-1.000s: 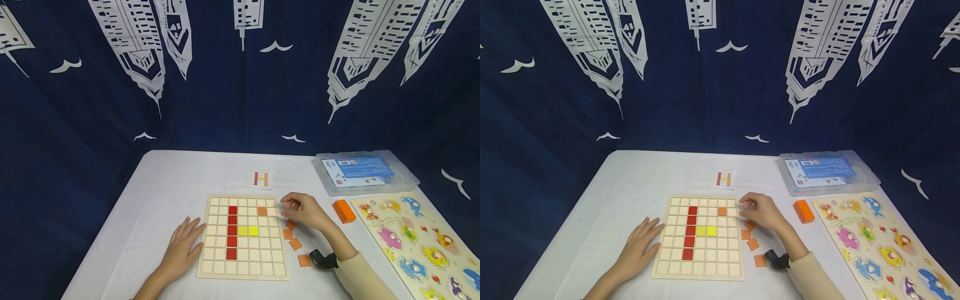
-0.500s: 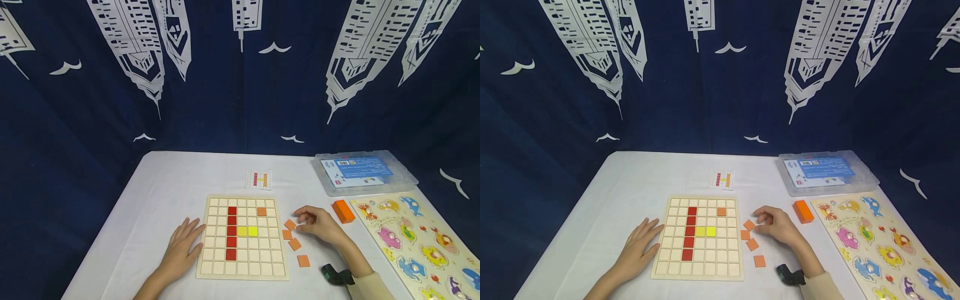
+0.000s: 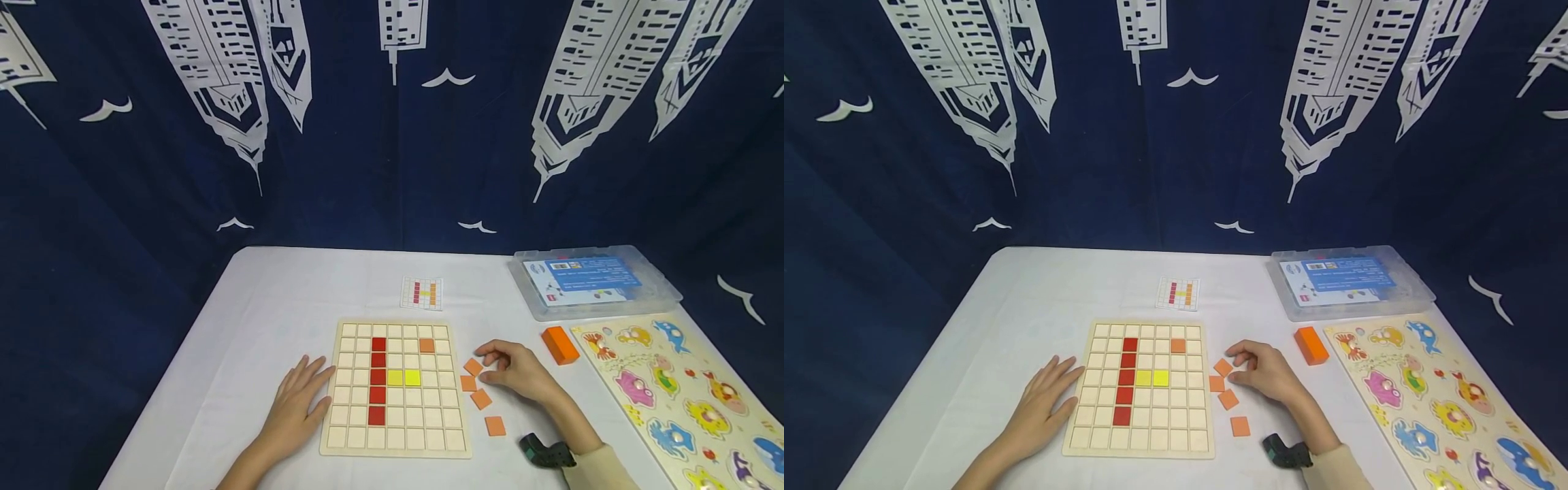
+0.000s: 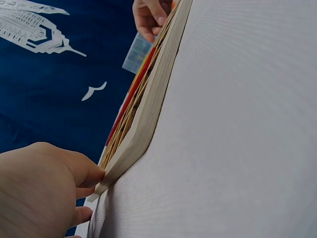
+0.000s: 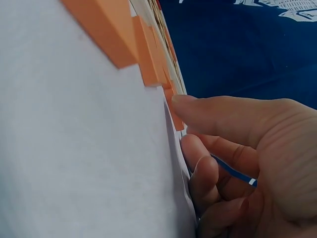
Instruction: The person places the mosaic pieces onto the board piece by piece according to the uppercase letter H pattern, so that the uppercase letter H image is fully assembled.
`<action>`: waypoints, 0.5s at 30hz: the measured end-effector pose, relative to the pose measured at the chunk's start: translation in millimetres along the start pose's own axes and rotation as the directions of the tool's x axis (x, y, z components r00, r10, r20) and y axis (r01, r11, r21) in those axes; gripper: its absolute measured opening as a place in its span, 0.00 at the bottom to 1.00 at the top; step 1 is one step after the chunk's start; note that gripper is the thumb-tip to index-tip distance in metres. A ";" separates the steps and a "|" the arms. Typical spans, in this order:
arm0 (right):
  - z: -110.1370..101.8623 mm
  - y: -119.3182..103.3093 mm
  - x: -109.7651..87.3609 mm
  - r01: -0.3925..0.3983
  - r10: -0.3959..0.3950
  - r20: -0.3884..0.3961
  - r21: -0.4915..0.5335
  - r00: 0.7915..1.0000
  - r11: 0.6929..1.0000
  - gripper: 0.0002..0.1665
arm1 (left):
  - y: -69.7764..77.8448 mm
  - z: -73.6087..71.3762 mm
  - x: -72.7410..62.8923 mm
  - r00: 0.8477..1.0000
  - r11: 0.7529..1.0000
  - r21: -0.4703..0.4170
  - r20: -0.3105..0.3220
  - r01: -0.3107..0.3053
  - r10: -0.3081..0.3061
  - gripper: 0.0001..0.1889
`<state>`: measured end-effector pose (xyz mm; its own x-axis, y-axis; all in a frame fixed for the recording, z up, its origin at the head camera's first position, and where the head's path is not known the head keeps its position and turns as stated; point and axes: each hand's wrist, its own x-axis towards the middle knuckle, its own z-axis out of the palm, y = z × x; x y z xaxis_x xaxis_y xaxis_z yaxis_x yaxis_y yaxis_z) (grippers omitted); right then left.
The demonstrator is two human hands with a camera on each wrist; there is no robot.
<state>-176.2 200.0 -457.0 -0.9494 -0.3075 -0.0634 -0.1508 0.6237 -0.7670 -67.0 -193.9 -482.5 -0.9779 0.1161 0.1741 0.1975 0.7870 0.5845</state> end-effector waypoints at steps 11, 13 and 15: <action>3.1 2.5 0.4 0.033 -0.033 -0.001 -0.042 0.999 0.999 0.20 | -0.5 0.4 0.3 1.000 1.000 0.004 -0.005 -0.007 0.007 0.26; 3.2 2.9 0.4 0.038 -0.038 0.002 -0.042 0.999 0.998 0.20 | -0.5 0.4 0.3 1.000 1.000 0.006 -0.007 -0.010 0.010 0.26; 3.1 3.0 0.4 0.044 -0.044 0.005 -0.049 0.999 0.998 0.20 | -0.5 0.3 0.4 1.000 1.000 0.006 -0.008 -0.012 0.012 0.26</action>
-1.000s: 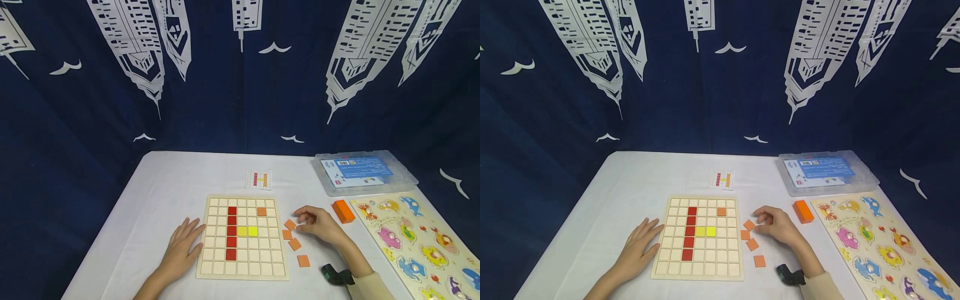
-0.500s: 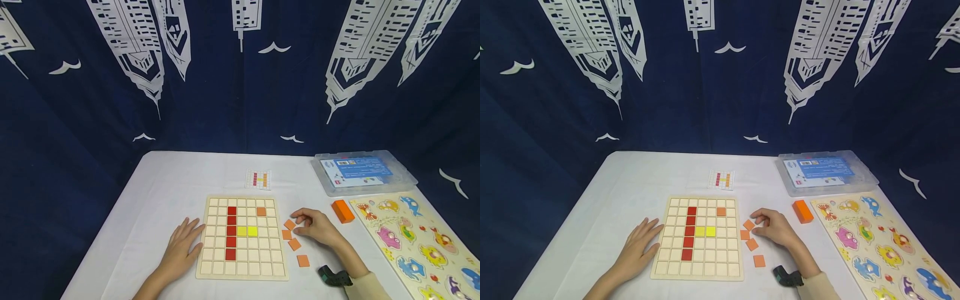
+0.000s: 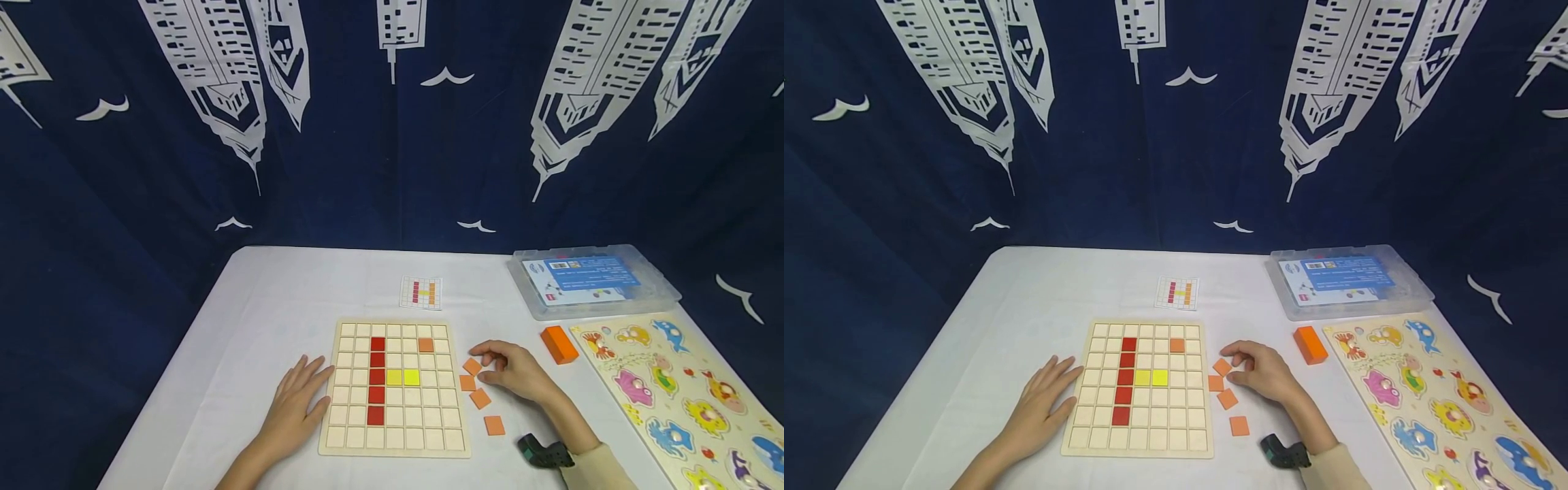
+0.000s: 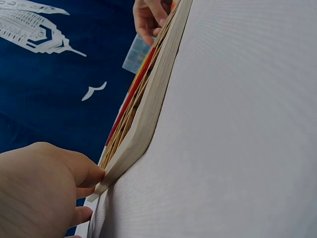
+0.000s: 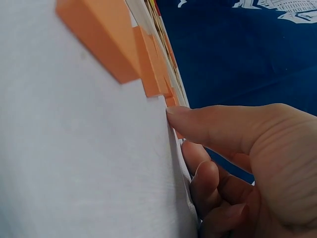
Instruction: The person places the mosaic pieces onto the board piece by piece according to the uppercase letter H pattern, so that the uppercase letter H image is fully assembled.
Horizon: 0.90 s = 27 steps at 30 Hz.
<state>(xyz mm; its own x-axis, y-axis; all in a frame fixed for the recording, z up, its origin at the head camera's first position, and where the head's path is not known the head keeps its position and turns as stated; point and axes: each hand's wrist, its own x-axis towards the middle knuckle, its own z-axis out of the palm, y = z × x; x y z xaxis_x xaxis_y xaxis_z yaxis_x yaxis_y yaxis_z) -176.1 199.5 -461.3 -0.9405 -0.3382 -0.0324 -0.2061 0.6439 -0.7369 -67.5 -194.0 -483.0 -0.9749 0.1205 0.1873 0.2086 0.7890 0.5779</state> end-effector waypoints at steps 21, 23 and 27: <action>-0.7 -0.2 -0.9 -0.003 0.003 0.015 -0.005 1.000 1.000 0.14 | 2.0 -1.2 -0.9 1.000 1.000 0.005 -0.004 -0.001 0.001 0.25; -1.1 0.5 -0.7 -0.005 0.004 0.015 0.004 1.000 1.000 0.14 | 2.2 -1.1 -1.1 1.000 1.000 0.003 -0.004 0.001 -0.001 0.25; -1.9 2.4 -0.6 0.001 -0.001 0.014 0.017 1.000 1.000 0.13 | 2.4 -1.0 -1.3 1.000 1.000 0.003 -0.002 0.005 -0.005 0.25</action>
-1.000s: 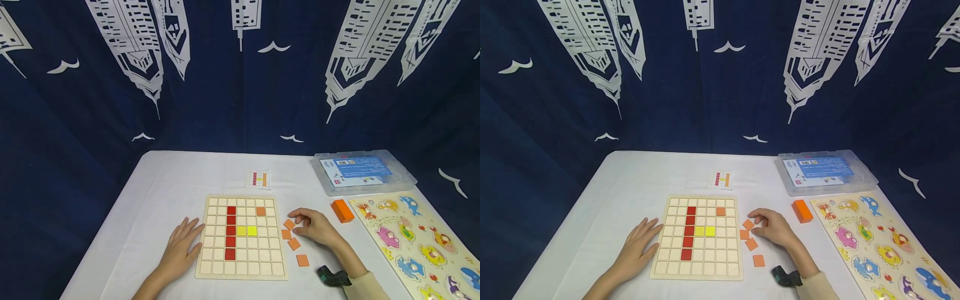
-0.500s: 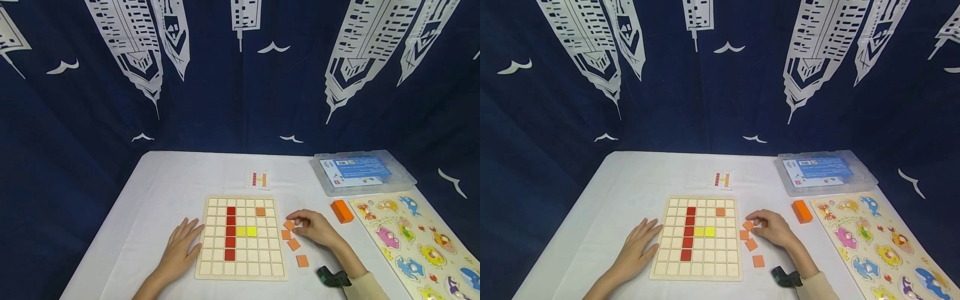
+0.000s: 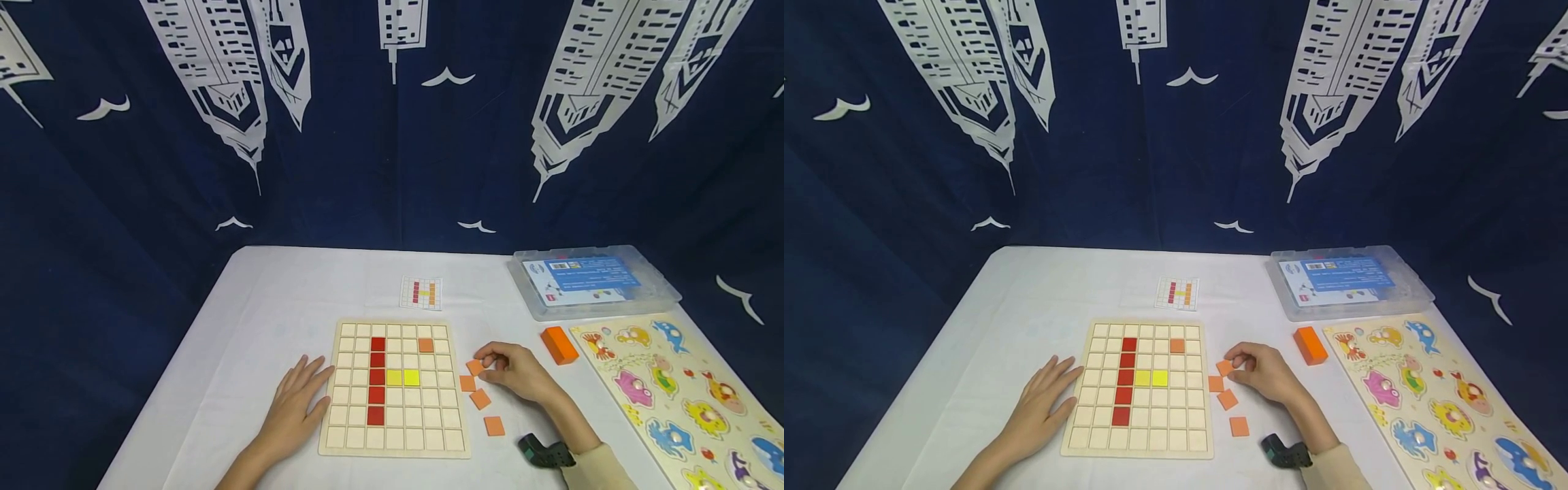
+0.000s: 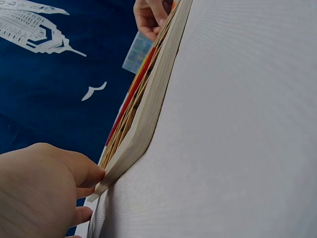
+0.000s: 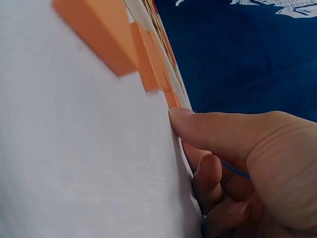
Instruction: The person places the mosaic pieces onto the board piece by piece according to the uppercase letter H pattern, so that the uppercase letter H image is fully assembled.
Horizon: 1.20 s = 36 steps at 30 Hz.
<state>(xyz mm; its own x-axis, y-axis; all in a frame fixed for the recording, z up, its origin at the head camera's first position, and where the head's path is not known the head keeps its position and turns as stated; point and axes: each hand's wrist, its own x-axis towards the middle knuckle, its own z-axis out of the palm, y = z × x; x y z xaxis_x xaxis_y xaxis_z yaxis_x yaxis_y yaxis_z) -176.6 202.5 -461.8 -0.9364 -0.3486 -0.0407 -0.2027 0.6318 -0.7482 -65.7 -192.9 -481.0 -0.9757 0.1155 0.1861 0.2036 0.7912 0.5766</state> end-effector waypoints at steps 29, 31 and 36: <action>-6.7 0.1 -3.1 0.014 -0.021 -0.113 -0.068 0.993 0.998 0.10 | 1.1 0.0 -0.3 0.999 0.999 -0.004 -0.028 -0.033 0.033 0.25; -8.2 -0.9 -2.6 0.004 -0.013 -0.123 -0.074 0.992 0.997 0.10 | 1.2 -0.1 0.1 1.000 1.000 -0.004 -0.015 -0.019 0.019 0.25; -10.5 -8.2 0.6 -0.003 -0.006 -0.133 -0.070 0.991 0.998 0.10 | 0.8 -0.4 0.5 1.000 1.000 -0.004 0.001 0.000 0.000 0.25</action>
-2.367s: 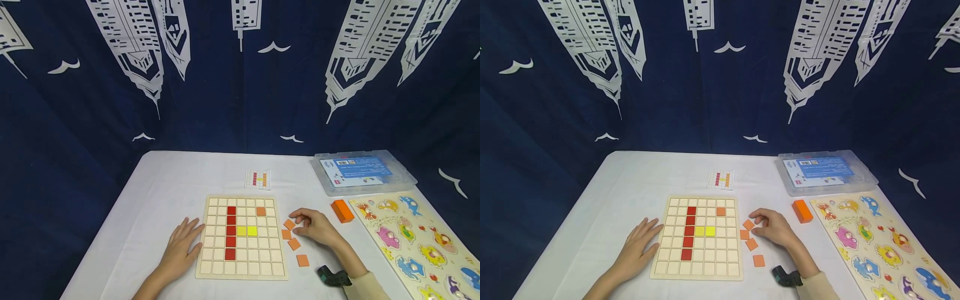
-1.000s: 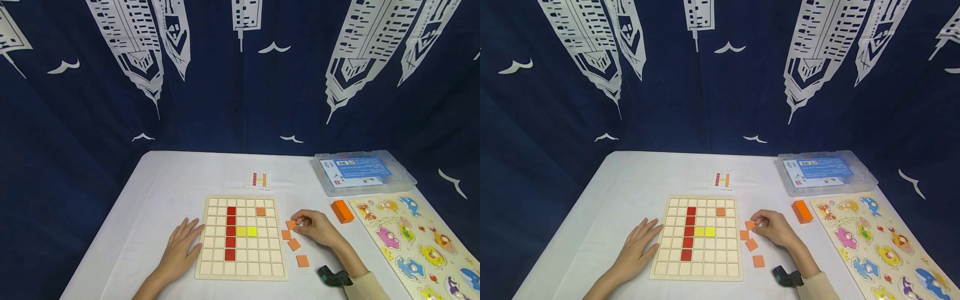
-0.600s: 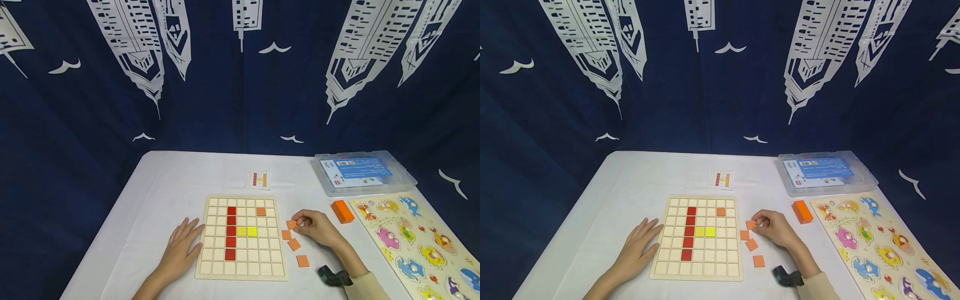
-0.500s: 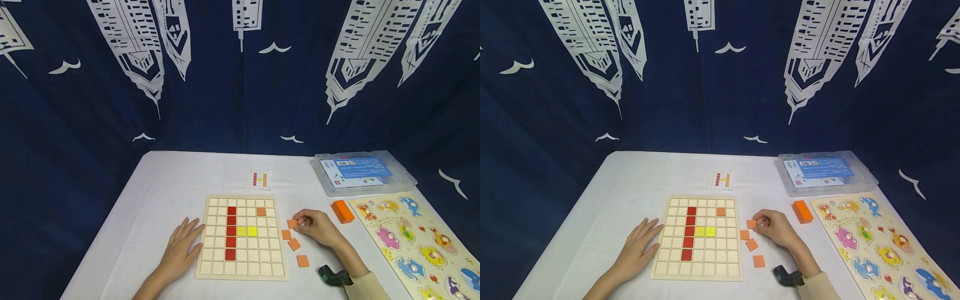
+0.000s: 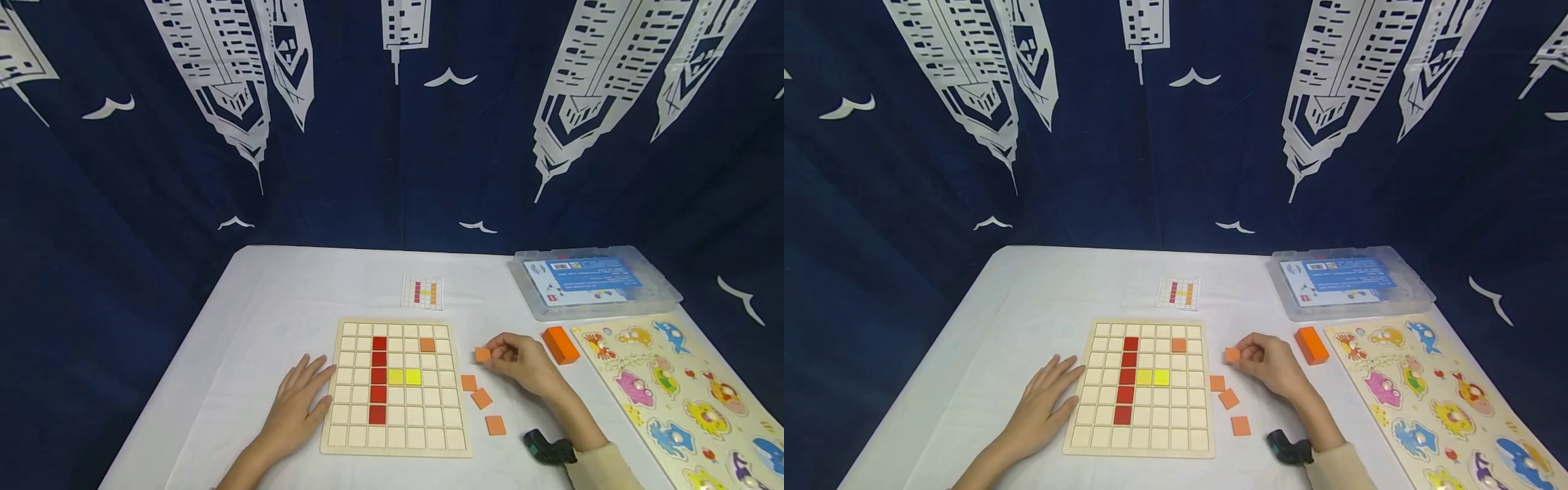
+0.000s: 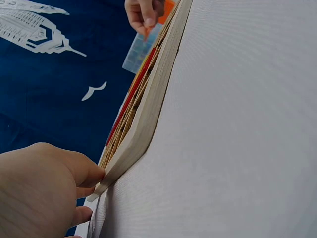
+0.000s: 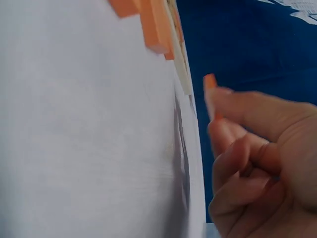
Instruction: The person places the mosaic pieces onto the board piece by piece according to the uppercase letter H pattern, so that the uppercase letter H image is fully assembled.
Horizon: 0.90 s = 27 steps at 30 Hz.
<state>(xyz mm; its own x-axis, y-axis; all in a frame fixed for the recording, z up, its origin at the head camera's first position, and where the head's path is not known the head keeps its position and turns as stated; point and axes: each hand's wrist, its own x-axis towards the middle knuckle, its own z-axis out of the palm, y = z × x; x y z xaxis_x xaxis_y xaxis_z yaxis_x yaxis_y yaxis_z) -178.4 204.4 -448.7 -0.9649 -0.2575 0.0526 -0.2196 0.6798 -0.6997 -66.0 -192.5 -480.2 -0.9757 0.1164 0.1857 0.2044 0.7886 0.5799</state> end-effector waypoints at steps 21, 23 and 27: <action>33.6 -62.8 22.1 0.100 -0.109 0.150 0.070 0.983 0.993 0.11 | -3.3 0.9 -0.3 1.000 1.000 -0.004 0.009 -0.002 0.002 0.25; 36.9 -64.0 23.0 0.103 -0.113 0.171 0.064 0.979 0.993 0.12 | -3.6 1.0 -0.3 1.000 1.000 -0.003 0.006 -0.005 0.005 0.25; 43.3 -62.7 26.0 0.109 -0.115 0.197 0.039 0.974 0.993 0.12 | -4.1 1.3 -0.4 1.000 1.000 0.001 0.004 -0.011 0.011 0.25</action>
<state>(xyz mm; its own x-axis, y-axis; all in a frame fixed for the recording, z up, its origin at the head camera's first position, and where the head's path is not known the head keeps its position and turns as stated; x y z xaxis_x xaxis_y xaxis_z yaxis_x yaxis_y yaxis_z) -183.5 125.3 -434.3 -0.8857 -0.4642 -0.0088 -0.3179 0.6202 -0.7172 -66.6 -195.0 -483.6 -0.9738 0.1274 0.1886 0.2148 0.7882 0.5768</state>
